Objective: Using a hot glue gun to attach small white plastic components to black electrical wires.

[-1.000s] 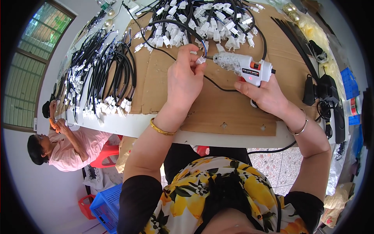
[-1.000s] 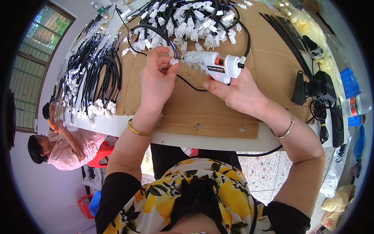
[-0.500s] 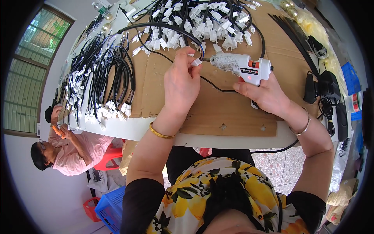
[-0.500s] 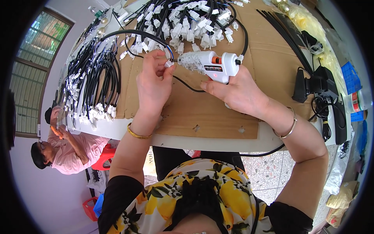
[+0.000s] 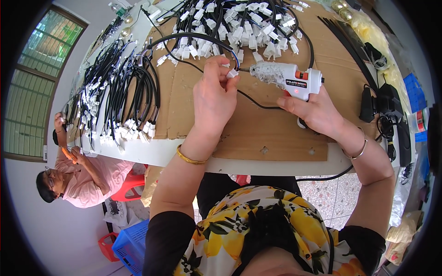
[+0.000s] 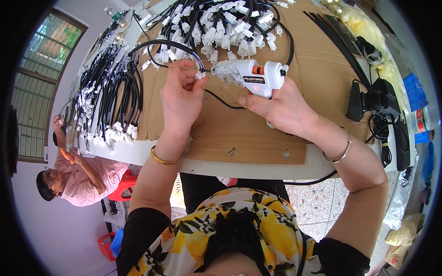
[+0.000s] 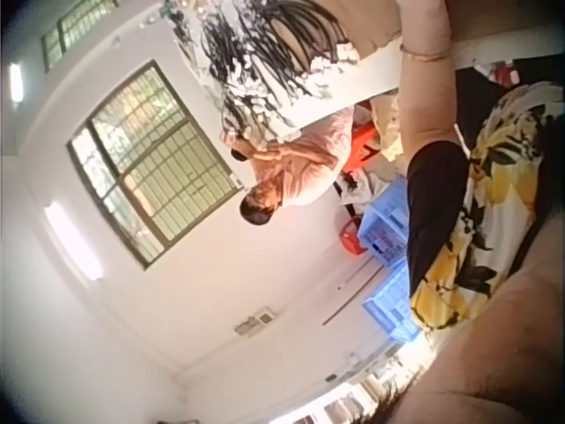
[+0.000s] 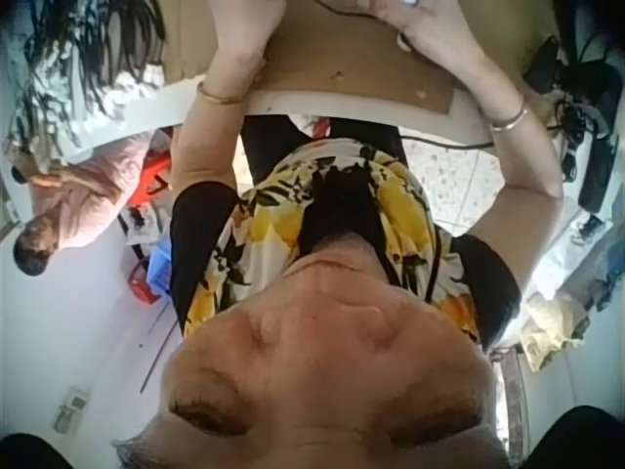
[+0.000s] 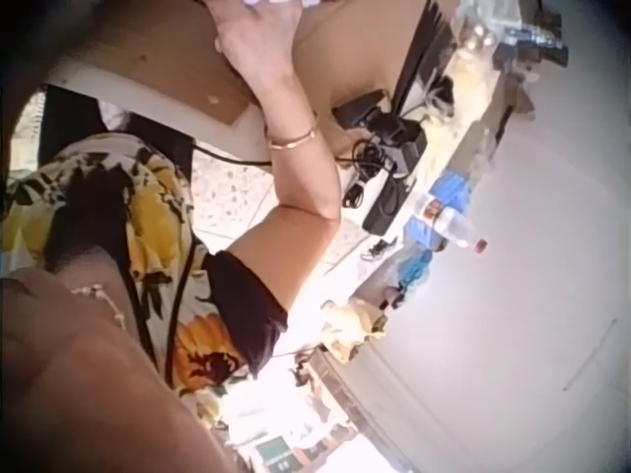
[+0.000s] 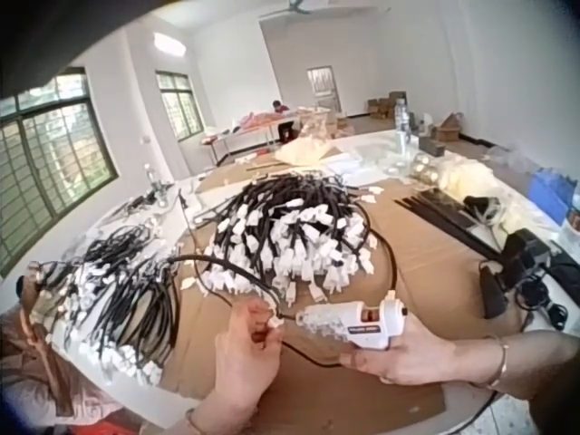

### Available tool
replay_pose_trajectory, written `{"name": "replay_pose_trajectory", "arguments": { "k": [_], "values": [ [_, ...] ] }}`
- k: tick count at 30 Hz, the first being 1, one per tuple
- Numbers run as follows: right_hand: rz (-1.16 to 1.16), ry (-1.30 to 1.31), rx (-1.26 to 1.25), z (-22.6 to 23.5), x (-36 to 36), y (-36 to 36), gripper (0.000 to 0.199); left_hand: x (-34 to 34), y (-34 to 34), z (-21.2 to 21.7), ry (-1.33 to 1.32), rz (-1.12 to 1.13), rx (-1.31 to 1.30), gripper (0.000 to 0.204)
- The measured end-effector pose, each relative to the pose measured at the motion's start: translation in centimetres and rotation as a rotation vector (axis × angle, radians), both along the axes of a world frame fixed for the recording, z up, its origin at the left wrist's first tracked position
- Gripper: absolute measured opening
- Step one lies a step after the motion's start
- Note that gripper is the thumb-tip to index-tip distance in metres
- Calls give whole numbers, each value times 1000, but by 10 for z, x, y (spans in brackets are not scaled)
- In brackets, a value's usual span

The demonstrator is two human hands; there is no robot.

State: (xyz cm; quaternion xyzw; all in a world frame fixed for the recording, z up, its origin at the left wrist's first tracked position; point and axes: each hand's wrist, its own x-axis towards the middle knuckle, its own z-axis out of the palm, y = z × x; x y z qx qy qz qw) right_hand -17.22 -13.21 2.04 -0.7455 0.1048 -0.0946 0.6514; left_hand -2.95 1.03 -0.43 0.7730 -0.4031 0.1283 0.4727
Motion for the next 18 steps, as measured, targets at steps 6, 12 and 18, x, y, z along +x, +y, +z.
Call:
{"name": "replay_pose_trajectory", "arguments": {
  "k": [6, 12, 18],
  "values": [
    [0, -10, 12, -2, 2, 0, 14, 1, 1, -2, 14, -22, -10, 34],
    [-3, 12, 38, -4, 1, -1, 21, 1, 0, -2, 28, -46, -28, 33],
    [10, 13, 26, -7, 1, -5, 24, 3, 1, -3, 59, -67, -31, 32]
  ]
}}
